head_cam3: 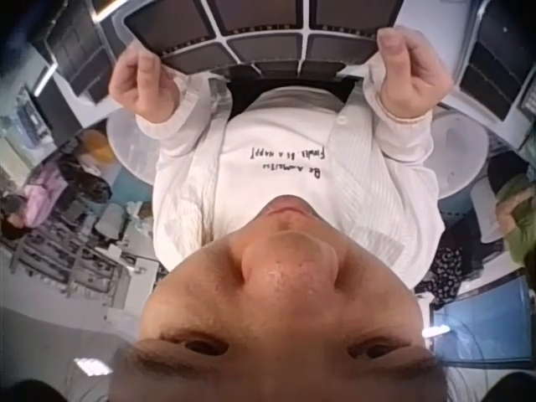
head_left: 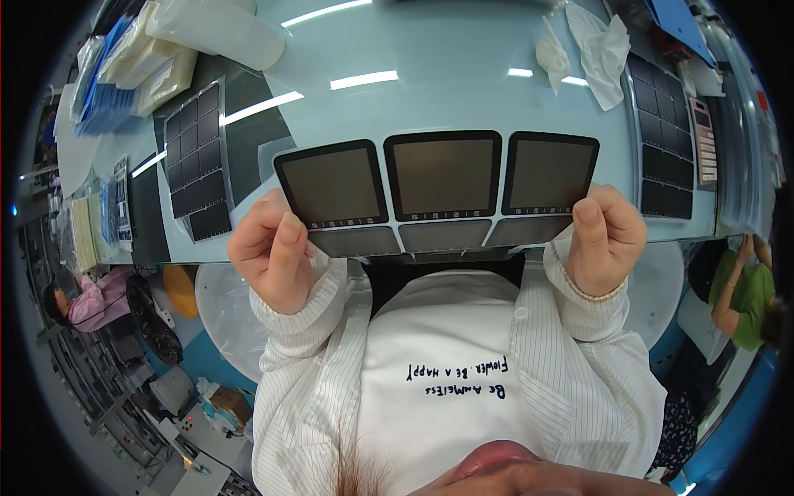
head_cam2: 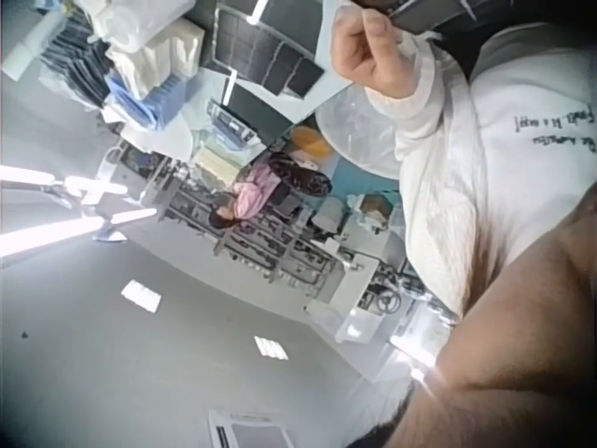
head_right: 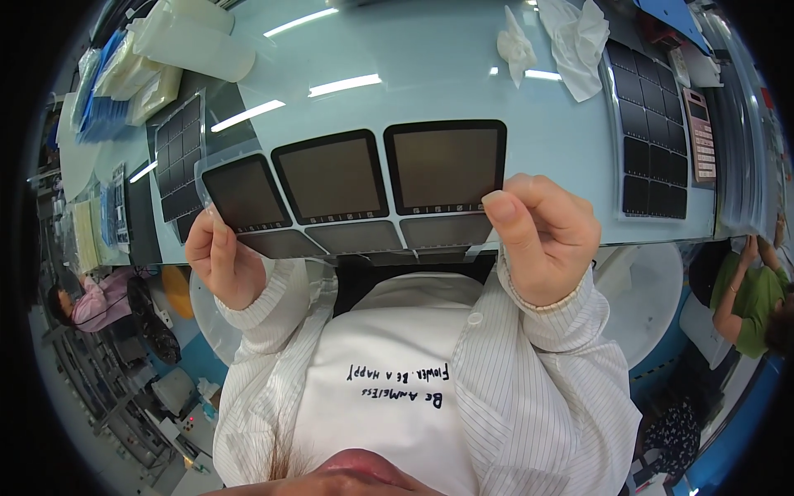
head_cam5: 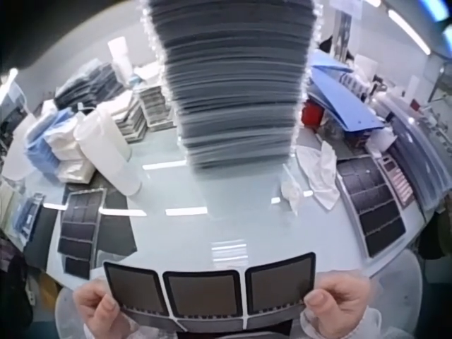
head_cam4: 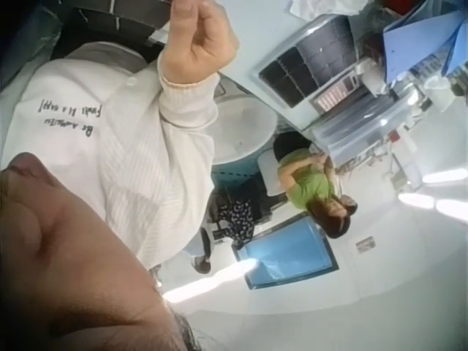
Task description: Cleaning and inspecting small electronic grid-like components at a production station.
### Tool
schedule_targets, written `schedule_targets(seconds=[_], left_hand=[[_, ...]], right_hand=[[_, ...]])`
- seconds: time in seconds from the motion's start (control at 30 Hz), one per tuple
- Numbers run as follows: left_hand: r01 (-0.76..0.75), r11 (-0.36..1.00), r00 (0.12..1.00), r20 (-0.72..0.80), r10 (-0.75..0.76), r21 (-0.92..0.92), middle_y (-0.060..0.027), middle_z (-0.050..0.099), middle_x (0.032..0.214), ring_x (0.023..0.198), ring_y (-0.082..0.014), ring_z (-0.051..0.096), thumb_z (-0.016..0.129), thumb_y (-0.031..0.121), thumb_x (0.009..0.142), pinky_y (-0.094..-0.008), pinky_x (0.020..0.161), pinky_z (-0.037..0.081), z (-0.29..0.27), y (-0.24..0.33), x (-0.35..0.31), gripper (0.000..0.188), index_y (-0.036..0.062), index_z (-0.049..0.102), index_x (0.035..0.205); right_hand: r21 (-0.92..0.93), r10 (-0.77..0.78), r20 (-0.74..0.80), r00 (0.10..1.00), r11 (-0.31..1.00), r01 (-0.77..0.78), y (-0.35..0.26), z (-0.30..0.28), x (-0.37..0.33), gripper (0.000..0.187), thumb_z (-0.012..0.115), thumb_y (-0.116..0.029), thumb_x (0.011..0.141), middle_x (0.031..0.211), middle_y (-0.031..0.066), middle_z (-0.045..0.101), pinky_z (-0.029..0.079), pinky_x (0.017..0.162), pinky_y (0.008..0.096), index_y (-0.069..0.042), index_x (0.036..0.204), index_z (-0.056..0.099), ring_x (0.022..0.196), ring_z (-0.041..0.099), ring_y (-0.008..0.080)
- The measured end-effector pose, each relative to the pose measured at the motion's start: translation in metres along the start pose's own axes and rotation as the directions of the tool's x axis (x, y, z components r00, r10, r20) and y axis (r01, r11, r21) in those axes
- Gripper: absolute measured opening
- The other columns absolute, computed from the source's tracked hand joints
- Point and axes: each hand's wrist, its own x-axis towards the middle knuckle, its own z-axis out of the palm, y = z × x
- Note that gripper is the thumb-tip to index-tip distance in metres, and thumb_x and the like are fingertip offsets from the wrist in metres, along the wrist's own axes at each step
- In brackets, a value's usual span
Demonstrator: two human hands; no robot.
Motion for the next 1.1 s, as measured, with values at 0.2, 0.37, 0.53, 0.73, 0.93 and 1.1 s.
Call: schedule_targets(seconds=[0.2,0.37,0.53,0.73,0.93,1.1], left_hand=[[0.013,1.0,0.999,-0.03,-0.012,0.027,-0.0026,0.05,0.06,0.051,-0.0069,0.04,0.058,0.009,0.086,-0.0213,0.051,0.028,-0.005,-0.001,0.0,0.016,-0.0022,0.058,0.074],[-0.014,0.999,1.0,-0.025,0.015,0.042,-0.0023,0.05,0.059,0.05,-0.0065,0.039,0.057,0.01,0.086,-0.021,0.051,0.027,-0.007,-0.002,0.002,0.017,-0.0015,0.058,0.073],[-0.024,0.999,1.0,-0.003,0.024,0.044,-0.0022,0.05,0.06,0.05,-0.0067,0.038,0.057,0.01,0.086,-0.0215,0.053,0.028,-0.01,-0.002,0.003,0.018,-0.001,0.058,0.073],[-0.032,0.999,0.999,-0.006,0.032,0.032,-0.0027,0.053,0.064,0.05,-0.0055,0.038,0.057,0.01,0.087,-0.0207,0.051,0.026,-0.013,-0.006,0.004,0.016,-0.0012,0.059,0.075],[-0.013,1.0,1.0,0.003,0.013,0.015,-0.0028,0.054,0.066,0.049,-0.0049,0.038,0.057,0.009,0.086,-0.019,0.049,0.026,-0.017,-0.007,0.003,0.013,-0.0026,0.061,0.081],[-0.008,1.0,1.0,0.016,0.008,0.016,-0.0028,0.053,0.066,0.05,-0.0048,0.039,0.056,0.008,0.087,-0.0188,0.048,0.025,-0.017,-0.007,0.003,0.013,-0.0027,0.06,0.081]], right_hand=[[-0.079,-0.037,0.064,0.997,0.996,0.042,-0.004,-0.001,0.004,0.015,0.063,-0.005,0.084,0.062,0.0047,0.056,0.033,0.047,0.0216,0.005,0.074,0.06,0.052,0.045,0.009],[-0.116,-0.074,0.107,0.992,0.99,0.086,-0.006,0.0,0.004,0.012,0.065,-0.006,0.082,0.061,0.0074,0.059,0.036,0.047,0.0226,0.004,0.075,0.062,0.05,0.05,0.0125],[-0.136,-0.056,0.162,0.985,0.988,0.079,-0.01,-0.002,0.006,0.012,0.066,-0.006,0.081,0.061,0.0084,0.06,0.038,0.046,0.0232,0.003,0.075,0.062,0.049,0.052,0.0148],[-0.137,-0.048,0.184,0.982,0.988,0.074,-0.013,-0.001,0.006,0.013,0.067,-0.008,0.081,0.062,0.0088,0.06,0.04,0.046,0.0236,0.002,0.074,0.062,0.049,0.054,0.0163],[-0.142,-0.059,0.211,0.976,0.986,0.09,-0.012,-0.002,0.006,0.014,0.067,-0.01,0.082,0.063,0.0085,0.061,0.04,0.046,0.0238,0.001,0.075,0.063,0.049,0.055,0.0166],[-0.145,-0.08,0.209,0.975,0.983,0.112,-0.011,-0.002,0.005,0.016,0.067,-0.012,0.082,0.063,0.0083,0.061,0.04,0.046,0.0237,0.001,0.074,0.063,0.049,0.055,0.0167]])
